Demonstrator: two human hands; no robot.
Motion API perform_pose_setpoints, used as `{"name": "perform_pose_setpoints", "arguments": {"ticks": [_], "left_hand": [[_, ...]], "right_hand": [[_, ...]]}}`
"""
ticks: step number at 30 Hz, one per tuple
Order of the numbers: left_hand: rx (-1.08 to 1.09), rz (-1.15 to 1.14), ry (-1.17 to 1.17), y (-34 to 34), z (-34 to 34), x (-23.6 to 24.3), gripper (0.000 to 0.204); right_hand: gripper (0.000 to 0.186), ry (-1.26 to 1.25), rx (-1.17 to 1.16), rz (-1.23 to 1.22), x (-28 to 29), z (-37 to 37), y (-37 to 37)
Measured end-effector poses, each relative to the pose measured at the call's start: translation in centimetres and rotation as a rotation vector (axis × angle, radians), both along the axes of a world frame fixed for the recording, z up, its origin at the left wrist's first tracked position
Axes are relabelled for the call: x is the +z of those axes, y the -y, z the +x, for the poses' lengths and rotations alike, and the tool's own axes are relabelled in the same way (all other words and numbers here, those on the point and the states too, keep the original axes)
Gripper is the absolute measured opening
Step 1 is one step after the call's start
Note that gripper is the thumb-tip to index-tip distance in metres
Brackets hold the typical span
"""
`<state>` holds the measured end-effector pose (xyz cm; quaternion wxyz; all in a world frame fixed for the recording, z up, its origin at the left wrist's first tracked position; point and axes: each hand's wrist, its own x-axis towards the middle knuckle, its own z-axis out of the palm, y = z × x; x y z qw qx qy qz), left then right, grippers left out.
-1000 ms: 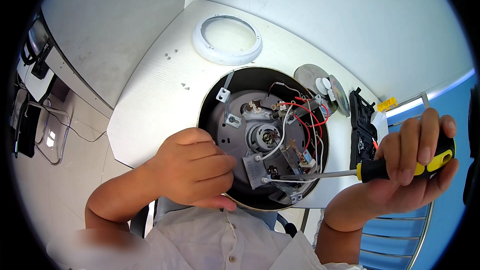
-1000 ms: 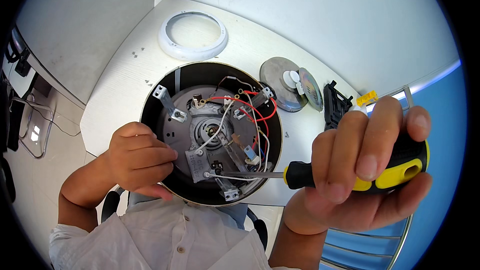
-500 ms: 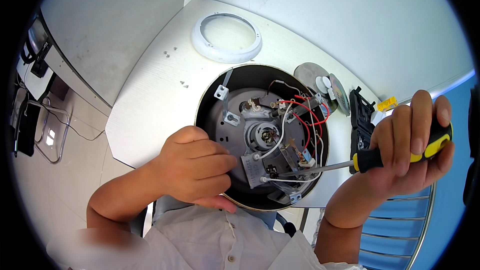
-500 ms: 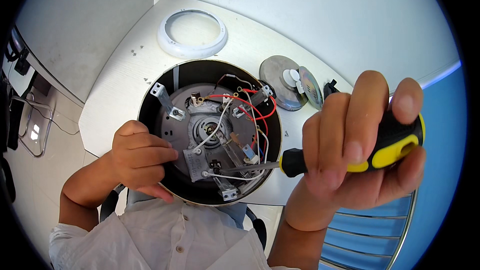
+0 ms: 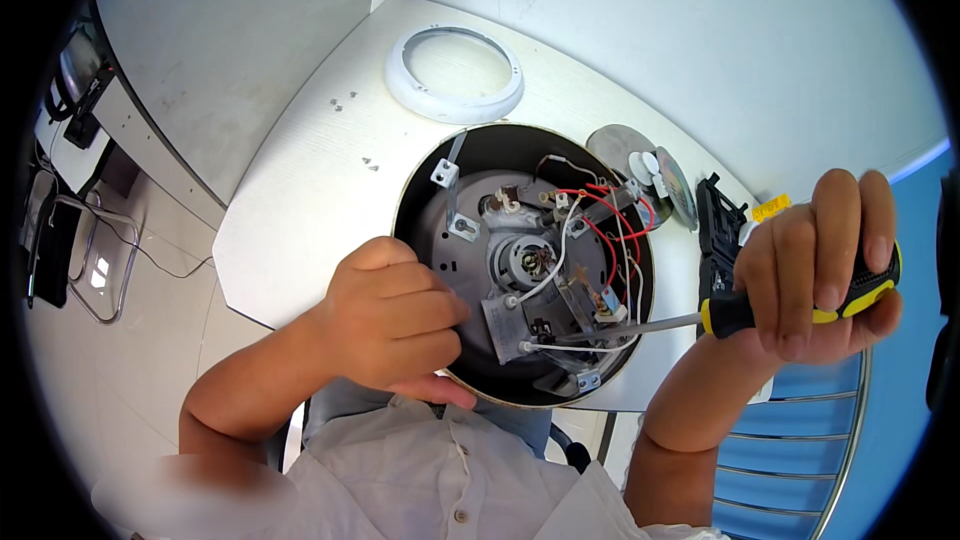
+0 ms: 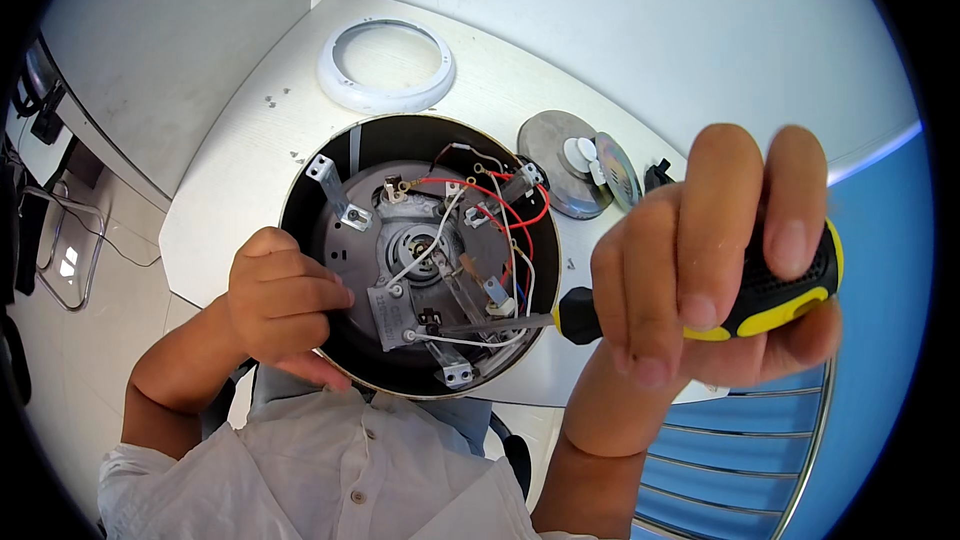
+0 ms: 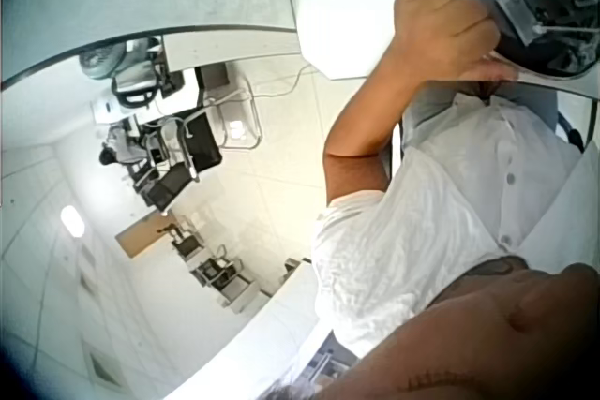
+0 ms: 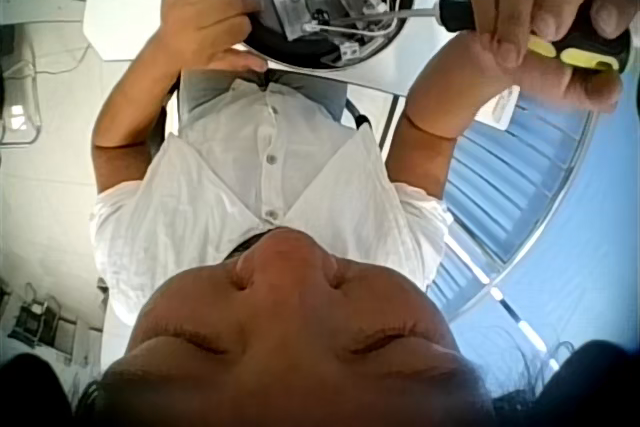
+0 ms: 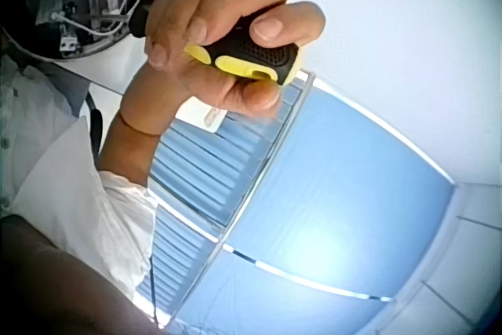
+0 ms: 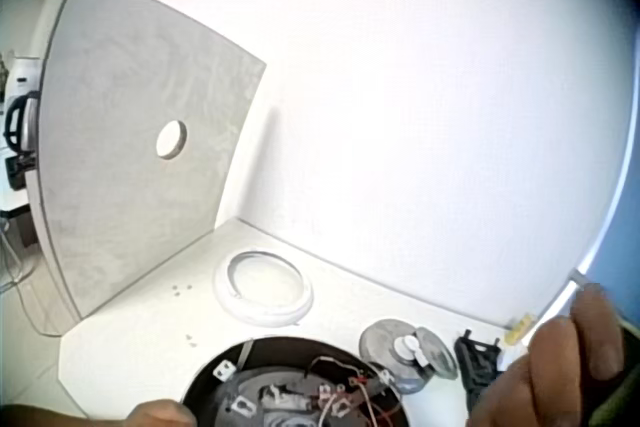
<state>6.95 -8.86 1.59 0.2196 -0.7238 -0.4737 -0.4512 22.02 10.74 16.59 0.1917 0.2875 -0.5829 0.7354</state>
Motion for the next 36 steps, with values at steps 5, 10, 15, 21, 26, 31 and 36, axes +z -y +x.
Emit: {"name": "perform_pose_setpoints", "arguments": {"ticks": [5,10,15,21,26,31,36], "left_hand": [[-0.001,0.009,0.013,0.1,0.2,-0.1,0.042],[0.003,0.036,0.028,0.0,0.3,-0.4,0.042],[0.0,0.034,0.03,0.0,0.3,-0.3,0.041],[0.012,0.017,0.028,0.2,0.2,-0.7,0.046],[-0.002,-0.138,-0.054,0.9,-0.5,0.1,0.043],[-0.034,-0.263,-0.119,1.3,-1.3,1.1,0.045],[-0.084,-0.168,-0.132,0.2,-2.1,0.7,0.048]], "right_hand": [[0.028,-0.03,0.018,-0.048,-0.3,-0.5,0.3],[0.027,-0.063,0.137,0.045,0.1,-0.7,0.6],[0.032,0.023,0.102,-0.002,0.1,-0.8,0.8],[0.046,-0.038,-0.331,0.122,-0.1,1.5,2.7],[0.044,-0.085,-0.623,0.114,-0.8,2.0,5.9],[0.036,-0.1,-0.581,0.201,-0.3,1.8,5.4],[0.026,-0.118,-0.584,0.047,-1.1,1.4,6.3]]}}
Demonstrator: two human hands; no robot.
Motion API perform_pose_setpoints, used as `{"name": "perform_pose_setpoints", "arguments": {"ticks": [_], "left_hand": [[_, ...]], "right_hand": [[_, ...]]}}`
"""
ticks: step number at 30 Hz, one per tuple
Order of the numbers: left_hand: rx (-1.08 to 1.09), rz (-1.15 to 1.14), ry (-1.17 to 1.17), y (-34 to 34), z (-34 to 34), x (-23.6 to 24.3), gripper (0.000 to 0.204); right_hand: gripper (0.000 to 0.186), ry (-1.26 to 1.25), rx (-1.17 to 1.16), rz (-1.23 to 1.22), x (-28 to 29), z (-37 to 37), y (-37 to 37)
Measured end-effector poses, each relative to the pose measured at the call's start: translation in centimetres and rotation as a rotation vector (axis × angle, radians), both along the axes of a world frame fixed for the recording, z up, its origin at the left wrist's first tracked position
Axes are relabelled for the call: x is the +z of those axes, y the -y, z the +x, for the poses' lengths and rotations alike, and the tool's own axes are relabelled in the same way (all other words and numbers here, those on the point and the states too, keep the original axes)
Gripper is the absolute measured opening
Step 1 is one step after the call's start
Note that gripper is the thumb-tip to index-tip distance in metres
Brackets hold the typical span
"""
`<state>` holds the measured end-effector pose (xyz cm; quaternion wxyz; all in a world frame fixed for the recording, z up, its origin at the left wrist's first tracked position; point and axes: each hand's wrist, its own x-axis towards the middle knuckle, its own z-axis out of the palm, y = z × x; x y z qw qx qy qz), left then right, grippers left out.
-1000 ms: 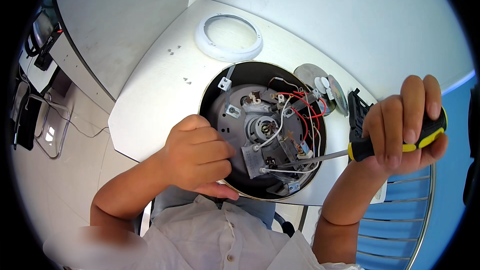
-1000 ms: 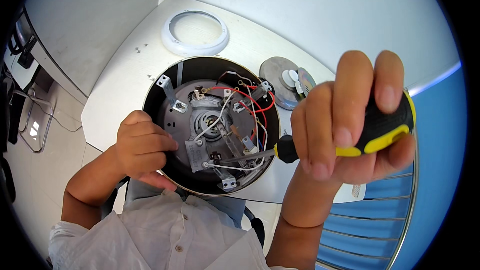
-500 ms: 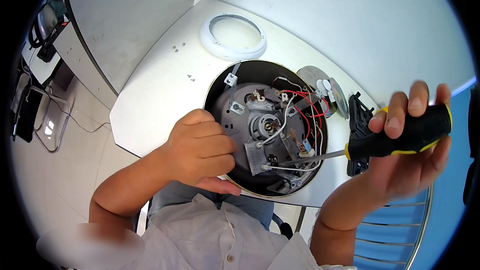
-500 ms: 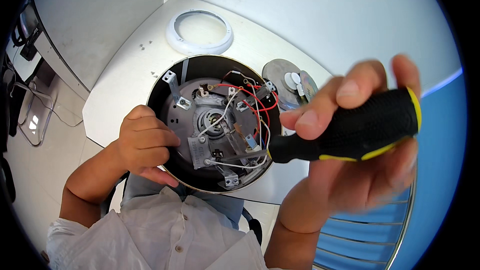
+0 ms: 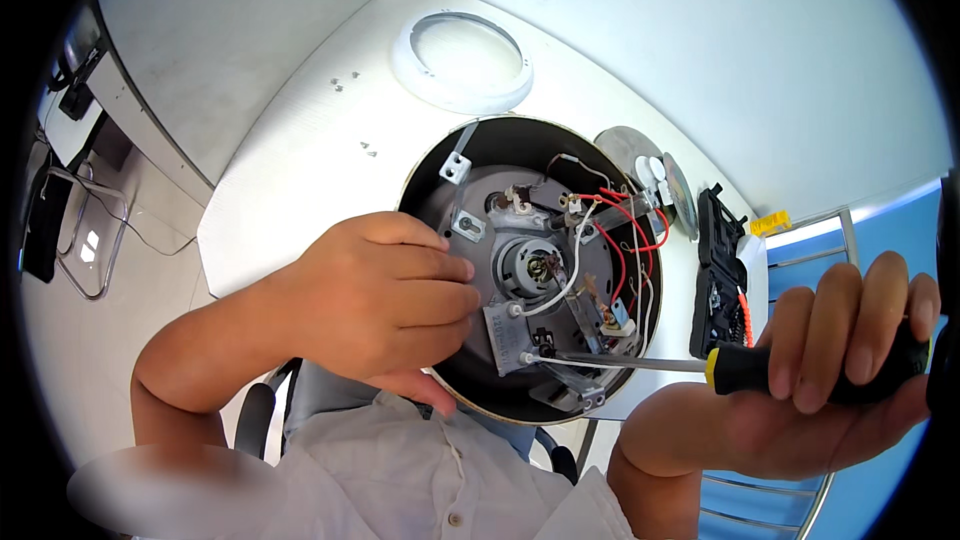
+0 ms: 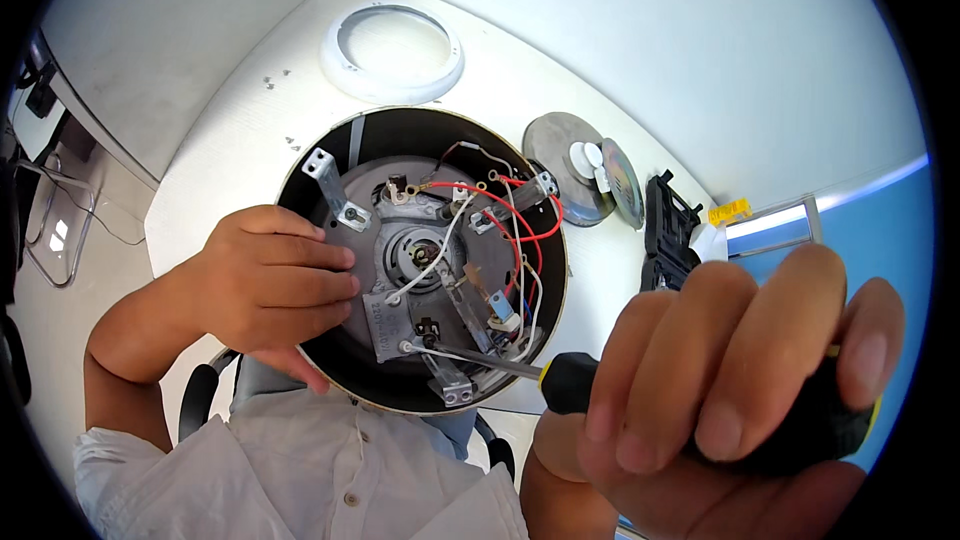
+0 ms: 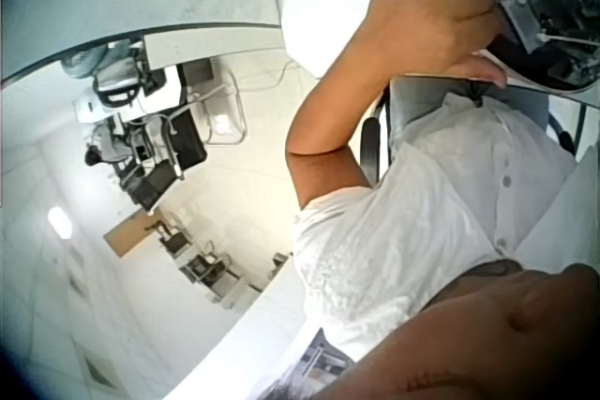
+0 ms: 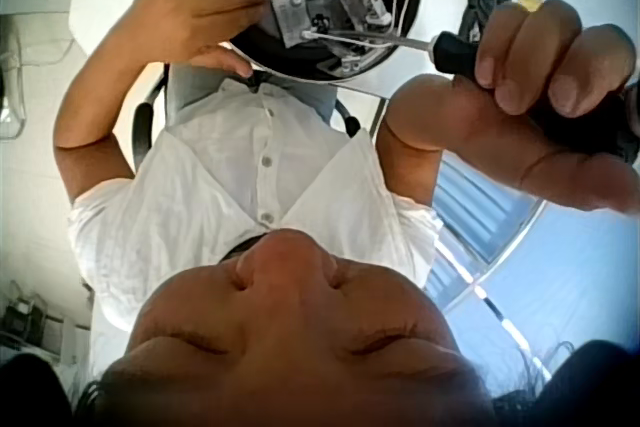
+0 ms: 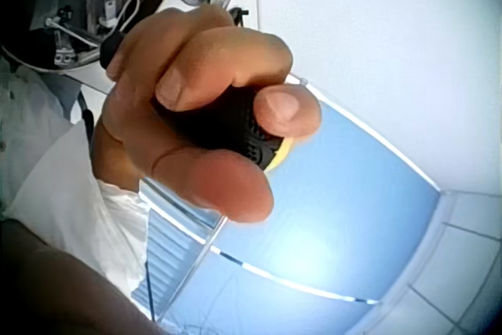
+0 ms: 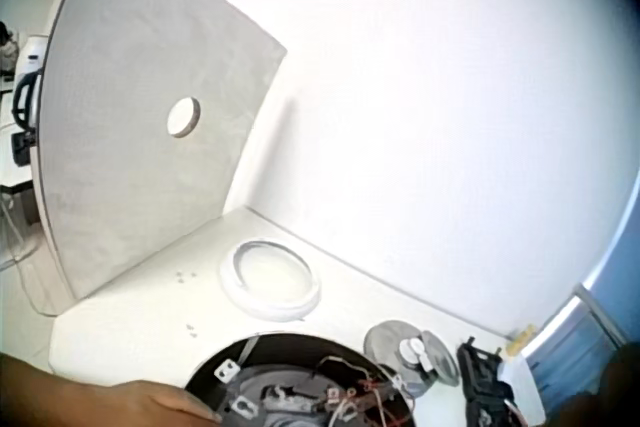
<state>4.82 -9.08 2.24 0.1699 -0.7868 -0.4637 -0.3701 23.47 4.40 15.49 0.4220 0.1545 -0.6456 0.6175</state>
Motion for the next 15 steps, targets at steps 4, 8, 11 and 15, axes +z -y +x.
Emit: {"name": "perform_pose_setpoints", "arguments": {"ticks": [4,8,11,15], "left_hand": [[-0.045,0.045,0.011,-0.5,-0.1,-0.4,0.046],[-0.038,0.082,0.02,-0.9,-0.1,-0.8,0.044],[-0.043,0.104,0.03,-1.2,-0.1,-0.9,0.045],[-0.054,0.132,0.044,-1.7,-0.1,-0.9,0.049]], "right_hand": [[0.022,0.009,0.071,-0.067,-0.2,0.2,-0.1],[0.027,0.056,0.035,0.023,1.4,-0.9,-0.9],[0.028,0.035,0.078,0.014,1.4,-1.3,-1.6],[0.024,-0.054,0.547,0.095,0.6,-2.5,-5.0]]}}
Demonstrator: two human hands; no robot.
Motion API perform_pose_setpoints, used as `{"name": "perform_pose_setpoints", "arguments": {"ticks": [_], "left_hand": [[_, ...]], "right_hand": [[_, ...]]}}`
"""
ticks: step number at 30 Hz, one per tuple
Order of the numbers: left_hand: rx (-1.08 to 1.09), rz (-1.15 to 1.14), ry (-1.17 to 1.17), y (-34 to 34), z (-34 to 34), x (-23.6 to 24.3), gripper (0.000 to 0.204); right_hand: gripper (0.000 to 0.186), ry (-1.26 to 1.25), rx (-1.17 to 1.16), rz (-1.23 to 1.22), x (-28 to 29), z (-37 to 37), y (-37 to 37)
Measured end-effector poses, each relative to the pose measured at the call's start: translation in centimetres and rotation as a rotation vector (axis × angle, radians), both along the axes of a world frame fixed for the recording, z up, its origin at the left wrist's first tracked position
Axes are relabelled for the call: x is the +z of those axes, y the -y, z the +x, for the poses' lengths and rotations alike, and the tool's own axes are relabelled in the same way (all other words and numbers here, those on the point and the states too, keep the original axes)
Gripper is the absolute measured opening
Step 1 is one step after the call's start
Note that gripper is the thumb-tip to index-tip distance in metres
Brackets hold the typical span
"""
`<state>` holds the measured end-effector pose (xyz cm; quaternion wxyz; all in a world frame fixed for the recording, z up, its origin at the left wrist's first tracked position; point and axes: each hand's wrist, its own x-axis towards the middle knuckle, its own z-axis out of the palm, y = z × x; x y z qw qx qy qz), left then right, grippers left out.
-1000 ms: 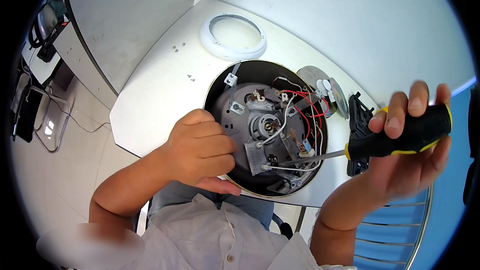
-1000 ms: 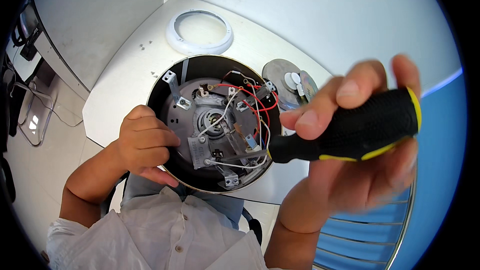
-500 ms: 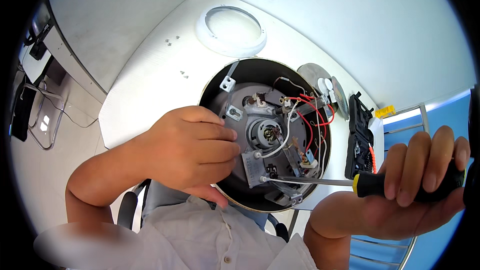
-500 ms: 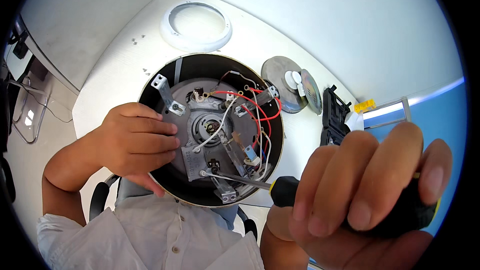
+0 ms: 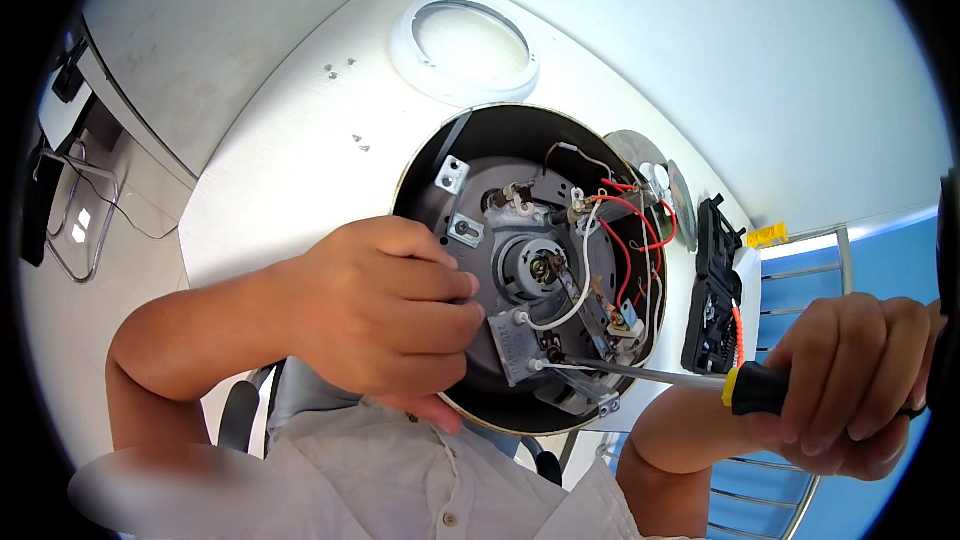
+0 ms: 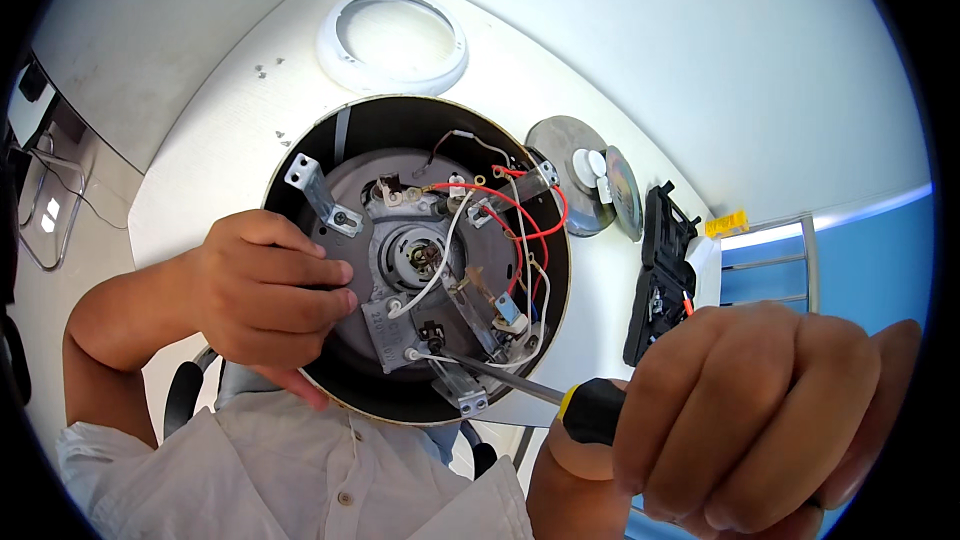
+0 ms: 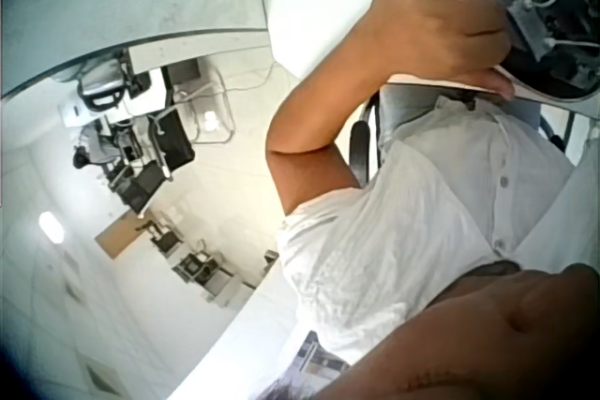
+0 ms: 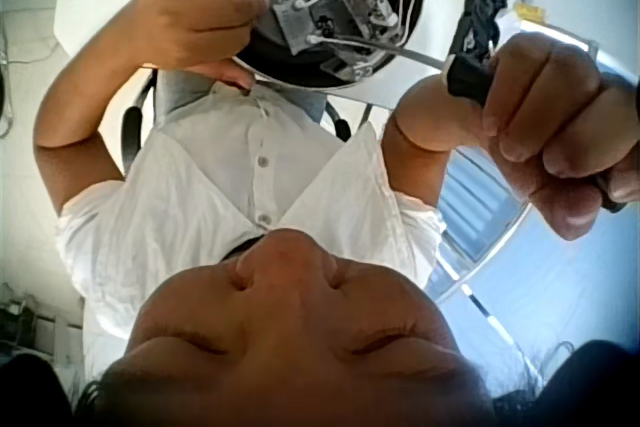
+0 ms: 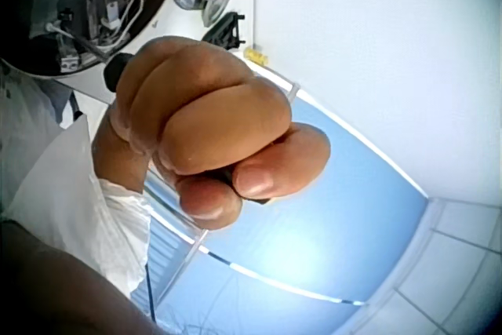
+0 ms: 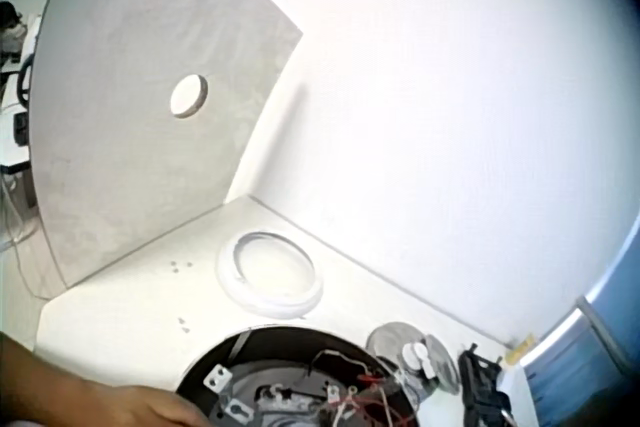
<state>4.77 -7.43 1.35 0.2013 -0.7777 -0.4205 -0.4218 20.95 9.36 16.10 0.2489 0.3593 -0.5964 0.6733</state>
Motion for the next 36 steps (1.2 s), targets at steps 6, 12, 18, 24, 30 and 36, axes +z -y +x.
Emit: {"name": "perform_pose_setpoints", "arguments": {"ticks": [6,12,18,24,30,36], "left_hand": [[0.007,0.0,0.009,-0.1,-0.1,-0.2,0.037],[0.009,0.002,-0.012,-0.3,-0.2,-0.1,0.049],[0.016,-0.029,0.0,-0.2,-0.1,0.1,0.046],[0.012,-0.047,-0.008,-0.2,0.2,0.2,0.043],[0.004,-0.047,0.009,-0.1,0.3,0.2,0.04],[0.015,-0.053,0.002,-0.1,0.5,0.2,0.041]], "right_hand": [[0.03,0.084,0.0,-0.06,0.3,0.0,-0.5],[0.035,0.25,0.255,-0.055,2.0,-1.0,-1.4],[0.03,0.294,0.472,-0.098,2.3,-2.5,-1.8],[0.02,0.229,0.577,-0.229,1.5,-3.4,-0.7],[0.021,0.351,0.639,-0.14,2.3,-2.7,-2.0],[0.019,0.205,0.946,-0.252,0.9,-5.7,-0.9]]}}
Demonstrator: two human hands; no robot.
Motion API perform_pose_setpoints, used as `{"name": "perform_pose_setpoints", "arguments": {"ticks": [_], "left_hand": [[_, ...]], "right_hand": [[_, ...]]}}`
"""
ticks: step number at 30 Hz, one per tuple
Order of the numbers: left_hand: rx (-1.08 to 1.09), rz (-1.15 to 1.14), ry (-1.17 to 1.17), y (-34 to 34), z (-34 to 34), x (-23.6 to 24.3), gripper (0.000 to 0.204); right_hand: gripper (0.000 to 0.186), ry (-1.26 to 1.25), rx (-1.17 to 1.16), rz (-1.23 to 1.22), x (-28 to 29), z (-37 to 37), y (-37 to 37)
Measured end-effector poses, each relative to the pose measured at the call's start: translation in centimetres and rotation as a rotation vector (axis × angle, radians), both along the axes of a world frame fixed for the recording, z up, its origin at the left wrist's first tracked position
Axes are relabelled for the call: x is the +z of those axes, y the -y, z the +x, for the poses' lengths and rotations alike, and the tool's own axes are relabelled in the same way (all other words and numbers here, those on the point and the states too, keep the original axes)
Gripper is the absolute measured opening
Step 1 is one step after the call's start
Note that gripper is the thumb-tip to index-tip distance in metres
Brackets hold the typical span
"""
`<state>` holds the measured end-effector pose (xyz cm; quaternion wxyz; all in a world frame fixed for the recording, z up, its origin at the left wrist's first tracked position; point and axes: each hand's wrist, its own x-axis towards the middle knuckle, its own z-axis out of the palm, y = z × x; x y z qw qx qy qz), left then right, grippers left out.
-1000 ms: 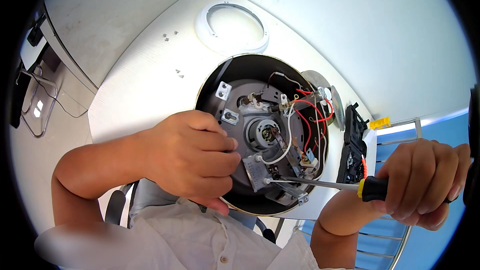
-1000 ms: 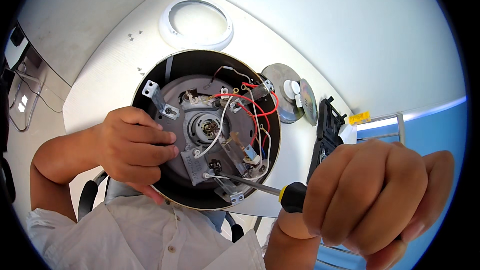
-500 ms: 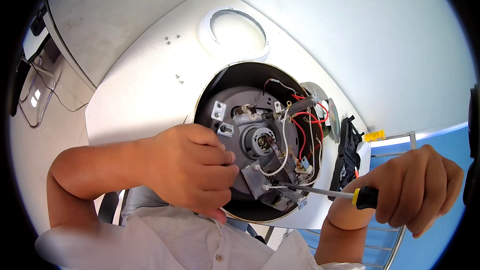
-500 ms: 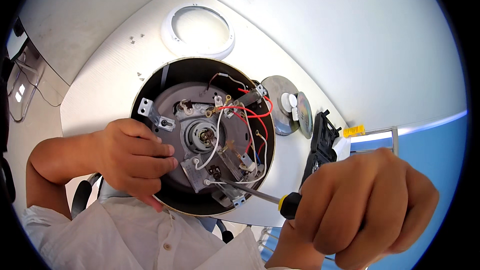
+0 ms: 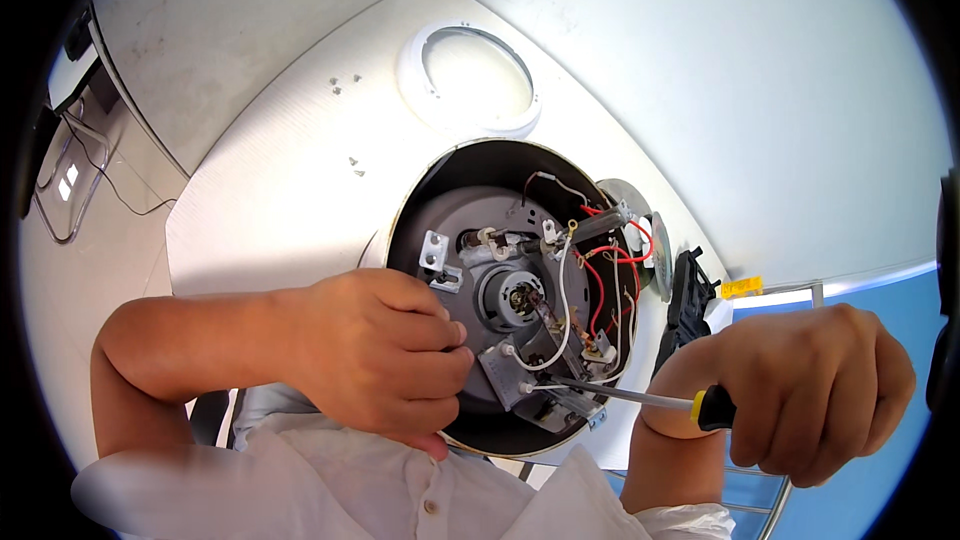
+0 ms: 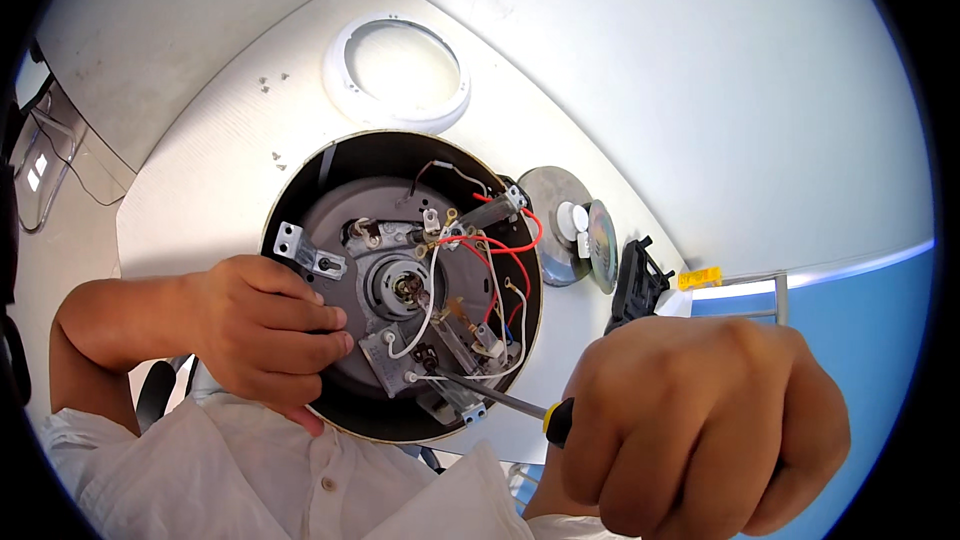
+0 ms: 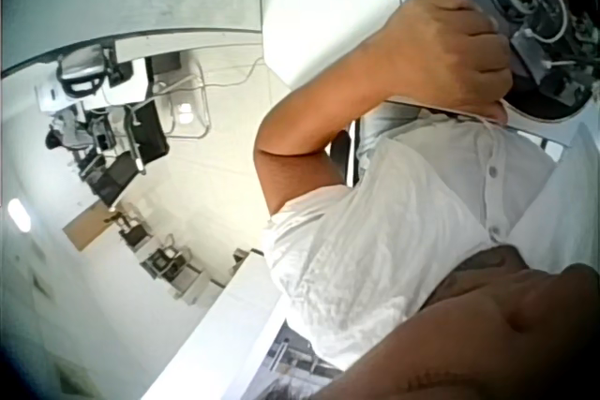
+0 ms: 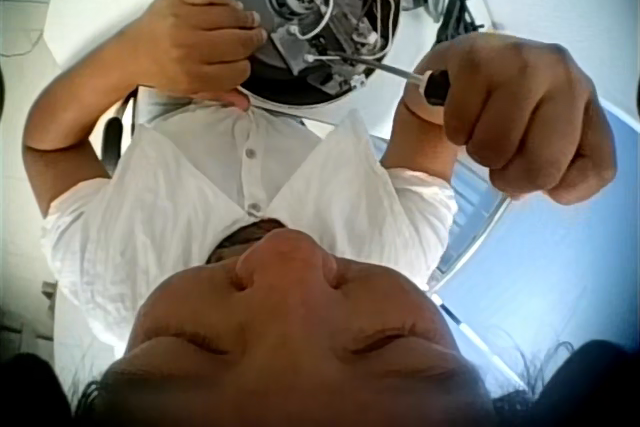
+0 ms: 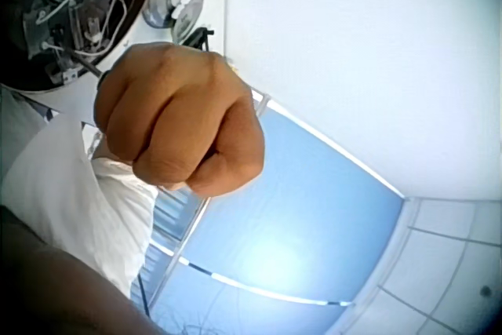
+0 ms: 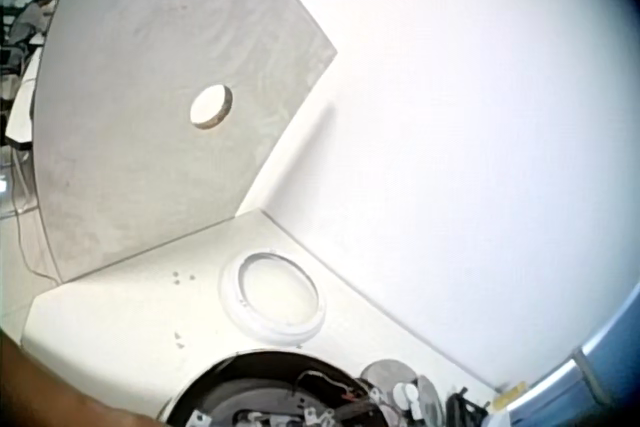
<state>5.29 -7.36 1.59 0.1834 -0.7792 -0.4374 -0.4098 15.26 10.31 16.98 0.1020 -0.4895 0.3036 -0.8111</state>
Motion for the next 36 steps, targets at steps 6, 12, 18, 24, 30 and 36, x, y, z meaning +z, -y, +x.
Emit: {"name": "perform_pose_setpoints", "arguments": {"ticks": [6,12,18,24,30,36], "left_hand": [[0.018,0.008,0.022,0.0,0.4,0.1,0.04],[0.069,-0.022,0.028,0.3,0.8,0.0,0.042],[0.089,-0.001,0.038,0.3,0.9,-0.2,0.044],[0.089,0.027,0.043,0.1,0.6,-0.3,0.046],[0.05,0.033,0.041,-0.1,0.5,-0.1,0.046],[0.031,0.024,0.027,-0.5,0.6,0.3,0.046]], "right_hand": [[0.026,0.104,-0.363,0.148,0.8,0.9,-0.4],[0.027,-0.004,-0.529,0.174,-0.2,1.3,-1.6],[0.036,-0.077,-1.007,0.366,-0.1,3.8,-1.2],[0.042,-0.02,-1.436,0.365,-0.6,6.2,2.4],[0.021,0.023,-1.283,0.396,0.3,6.0,1.7],[0.025,0.01,-1.09,0.41,1.0,5.5,-0.3]]}}
